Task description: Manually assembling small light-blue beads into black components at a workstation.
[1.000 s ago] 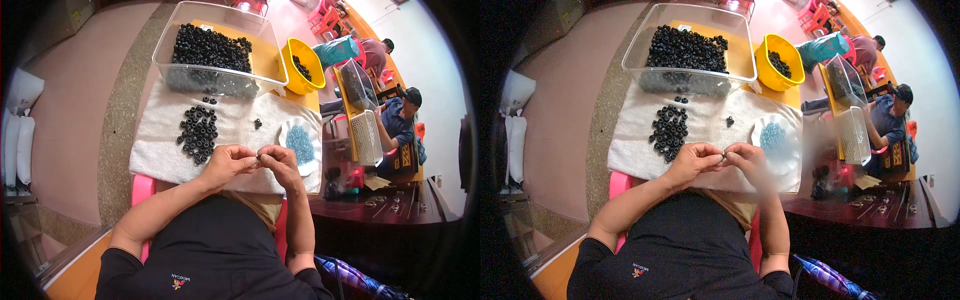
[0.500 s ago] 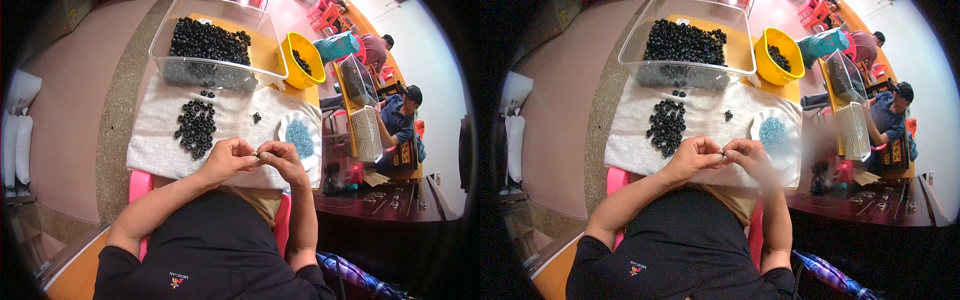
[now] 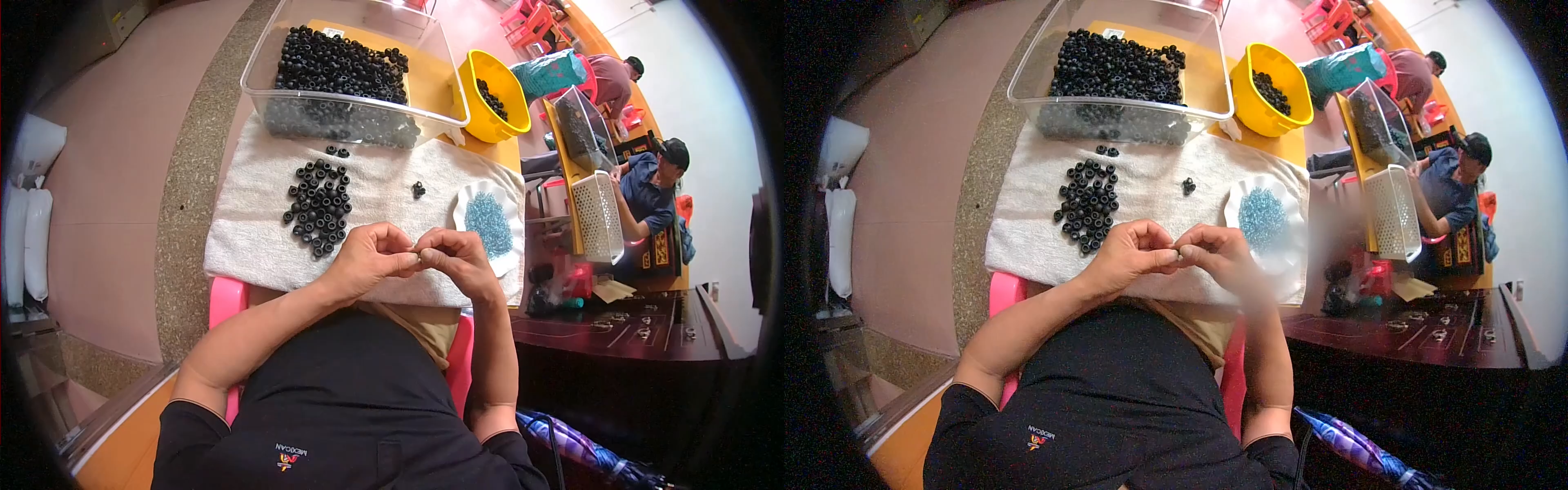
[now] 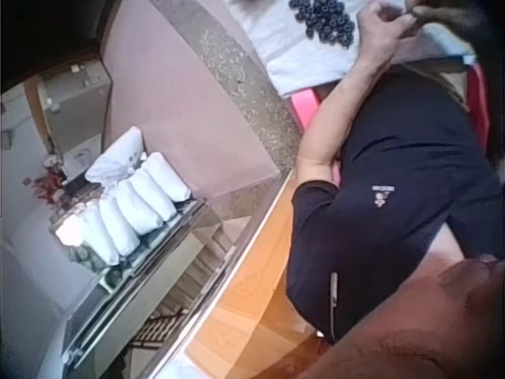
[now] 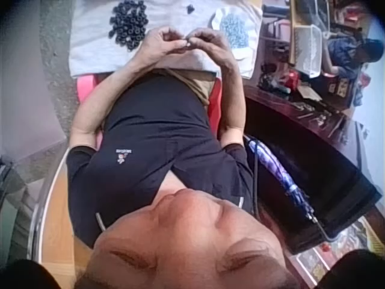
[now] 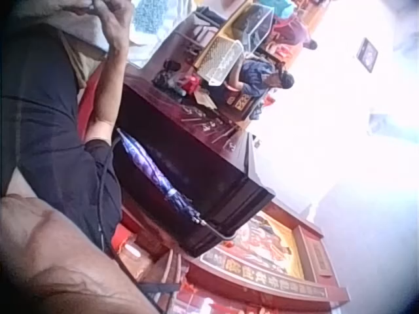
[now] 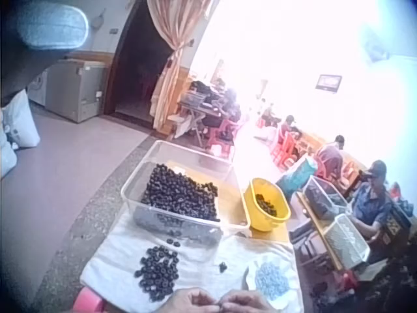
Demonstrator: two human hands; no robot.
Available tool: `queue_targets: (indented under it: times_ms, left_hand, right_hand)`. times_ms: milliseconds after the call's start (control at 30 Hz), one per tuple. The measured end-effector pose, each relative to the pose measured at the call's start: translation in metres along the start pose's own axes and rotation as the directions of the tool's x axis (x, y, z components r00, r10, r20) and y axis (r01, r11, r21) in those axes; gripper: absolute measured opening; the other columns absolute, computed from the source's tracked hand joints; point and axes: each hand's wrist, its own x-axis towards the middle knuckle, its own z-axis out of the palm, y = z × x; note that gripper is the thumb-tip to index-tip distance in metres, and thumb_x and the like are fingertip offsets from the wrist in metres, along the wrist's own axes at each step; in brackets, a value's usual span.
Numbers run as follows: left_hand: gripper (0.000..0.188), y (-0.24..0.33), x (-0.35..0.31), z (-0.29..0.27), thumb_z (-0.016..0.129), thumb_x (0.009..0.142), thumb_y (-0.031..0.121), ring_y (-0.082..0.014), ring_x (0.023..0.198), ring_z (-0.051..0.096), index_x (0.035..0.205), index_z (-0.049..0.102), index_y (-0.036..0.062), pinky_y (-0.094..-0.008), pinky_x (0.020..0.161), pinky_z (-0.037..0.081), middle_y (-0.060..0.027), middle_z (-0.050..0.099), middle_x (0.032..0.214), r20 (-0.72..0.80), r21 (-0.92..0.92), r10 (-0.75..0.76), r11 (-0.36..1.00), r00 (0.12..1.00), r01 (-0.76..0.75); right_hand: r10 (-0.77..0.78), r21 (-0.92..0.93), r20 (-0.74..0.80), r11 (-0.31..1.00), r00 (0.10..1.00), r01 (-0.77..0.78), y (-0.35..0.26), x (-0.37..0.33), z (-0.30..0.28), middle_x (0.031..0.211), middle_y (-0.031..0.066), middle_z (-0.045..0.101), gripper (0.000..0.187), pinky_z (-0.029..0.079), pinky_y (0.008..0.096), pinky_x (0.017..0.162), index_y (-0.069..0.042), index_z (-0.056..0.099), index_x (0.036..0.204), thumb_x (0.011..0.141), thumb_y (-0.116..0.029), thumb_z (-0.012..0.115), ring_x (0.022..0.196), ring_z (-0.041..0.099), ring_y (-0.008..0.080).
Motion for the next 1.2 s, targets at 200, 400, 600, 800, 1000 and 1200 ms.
queue_targets:
  times_ms: [200,400,600,800,1000,1200]
  left_hand:
    - [0.013,-0.002,-0.001,0.0,0.069,0.087,0.002,-0.0148,0.081,0.068,0.096,0.06,-0.0006,-0.0272,0.073,0.057,-0.0087,0.069,0.089,-0.001,0.015,0.021,1.0,1.0,-0.021]
    - [0.011,-0.003,0.0,0.0,0.069,0.087,0.002,-0.0128,0.077,0.066,0.094,0.061,-0.0001,-0.0264,0.073,0.057,-0.0062,0.067,0.086,-0.025,0.01,0.051,0.999,0.998,-0.051]
    - [0.013,-0.005,-0.002,-0.001,0.07,0.087,0.003,-0.0135,0.079,0.066,0.095,0.06,-0.0001,-0.0277,0.073,0.057,-0.0069,0.067,0.087,-0.069,-0.029,0.055,0.998,0.996,-0.057]
    - [0.013,-0.005,-0.002,0.0,0.069,0.087,0.002,-0.0133,0.079,0.066,0.095,0.058,0.0005,-0.0273,0.073,0.058,-0.0067,0.066,0.087,-0.126,-0.062,0.049,0.996,0.991,-0.057]
    - [0.014,-0.007,-0.001,0.0,0.07,0.086,0.0,-0.0124,0.079,0.065,0.093,0.058,-0.0001,-0.027,0.074,0.057,-0.0062,0.065,0.088,-0.124,-0.072,0.075,0.994,0.989,-0.084]
    - [0.012,-0.006,-0.004,0.002,0.07,0.086,-0.001,-0.0107,0.076,0.064,0.09,0.059,0.0008,-0.0247,0.071,0.055,-0.0049,0.065,0.084,-0.1,-0.078,0.077,0.993,0.992,-0.085]
  right_hand:
    - [0.0,0.024,0.026,1.0,1.0,-0.001,0.0,-0.001,0.002,0.087,0.0105,0.069,0.01,0.057,0.0309,0.079,0.007,0.064,0.095,0.094,-0.002,0.06,0.085,0.069,0.0189]
    - [-0.115,-0.085,-0.188,0.991,0.975,0.1,0.024,-0.003,0.006,0.087,0.0057,0.068,0.01,0.053,0.0262,0.073,0.004,0.066,0.095,0.088,-0.004,0.069,0.081,0.064,0.0126]
    - [-0.632,-0.636,-0.261,0.681,0.729,0.363,0.023,-0.008,0.036,0.087,0.0096,0.067,0.016,0.05,0.0239,0.068,0.003,0.065,0.096,0.082,0.01,0.068,0.077,0.063,0.0135]
    - [-0.715,-0.808,-0.141,0.483,0.685,0.337,0.017,-0.012,0.045,0.093,0.0162,0.069,0.039,0.055,0.0343,0.073,0.0,0.064,0.107,0.07,0.006,0.075,0.084,0.069,0.0301]
    - [-0.787,-0.87,-0.115,0.374,0.606,0.32,0.025,-0.004,0.048,0.094,0.0156,0.068,0.041,0.055,0.0342,0.07,0.0,0.064,0.106,0.067,0.004,0.077,0.082,0.068,0.029]
    - [-0.806,-0.861,-0.09,0.358,0.585,0.362,0.019,-0.002,0.05,0.09,0.016,0.068,0.041,0.055,0.0346,0.066,0.0,0.064,0.105,0.067,0.005,0.076,0.078,0.068,0.0293]
